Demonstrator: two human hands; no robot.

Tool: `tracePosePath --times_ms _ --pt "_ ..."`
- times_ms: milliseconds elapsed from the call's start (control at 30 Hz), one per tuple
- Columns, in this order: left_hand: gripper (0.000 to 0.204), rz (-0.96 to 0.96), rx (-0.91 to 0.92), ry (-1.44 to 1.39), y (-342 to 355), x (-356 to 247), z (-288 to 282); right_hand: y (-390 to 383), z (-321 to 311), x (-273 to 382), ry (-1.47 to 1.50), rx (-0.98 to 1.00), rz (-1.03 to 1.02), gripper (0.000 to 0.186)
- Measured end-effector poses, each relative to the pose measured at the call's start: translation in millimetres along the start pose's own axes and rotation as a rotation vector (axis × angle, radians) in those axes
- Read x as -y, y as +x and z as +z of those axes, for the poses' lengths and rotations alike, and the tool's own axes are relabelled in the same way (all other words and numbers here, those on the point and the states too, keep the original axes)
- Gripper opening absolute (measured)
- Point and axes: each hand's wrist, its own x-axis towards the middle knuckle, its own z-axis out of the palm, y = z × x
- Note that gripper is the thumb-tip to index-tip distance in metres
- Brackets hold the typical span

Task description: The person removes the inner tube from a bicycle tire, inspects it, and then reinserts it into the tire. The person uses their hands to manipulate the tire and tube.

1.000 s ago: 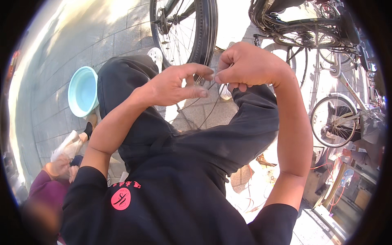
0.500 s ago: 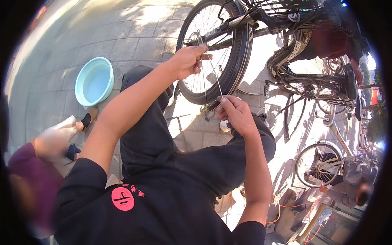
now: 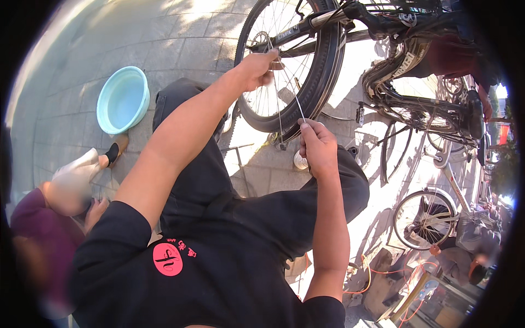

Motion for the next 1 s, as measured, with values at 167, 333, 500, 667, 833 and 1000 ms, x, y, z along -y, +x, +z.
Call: tracePosePath --times_ms 167,333,500,667,833,1000 --pt "0.031 -0.010 0.007 -0.006 -3 0 3 -16 -18 4 -0.073 -0.017 -0.032 0.029" --pt "0.038 0.038 -0.040 -0.098 -7 11 11 -34 -31 -11 -0.167 -0.099 -0.120 0.031" --pt "0.054 0.034 -0.037 -0.103 -17 23 14 -36 -28 -18 -0.171 -0.156 -0.178 0.033" --pt "0.058 0.014 -0.064 -0.054 -21 35 25 -32 -25 -17 -0.199 -0.221 -0.190 0.033" --pt "0.052 0.003 -0.040 0.018 -21 43 28 -27 -27 1 -0.160 -0.234 -0.184 0.035" --pt "0.050 0.000 -0.109 -0.067 -10 44 28 -29 -38 5 -0.123 -0.145 -0.278 0.034"
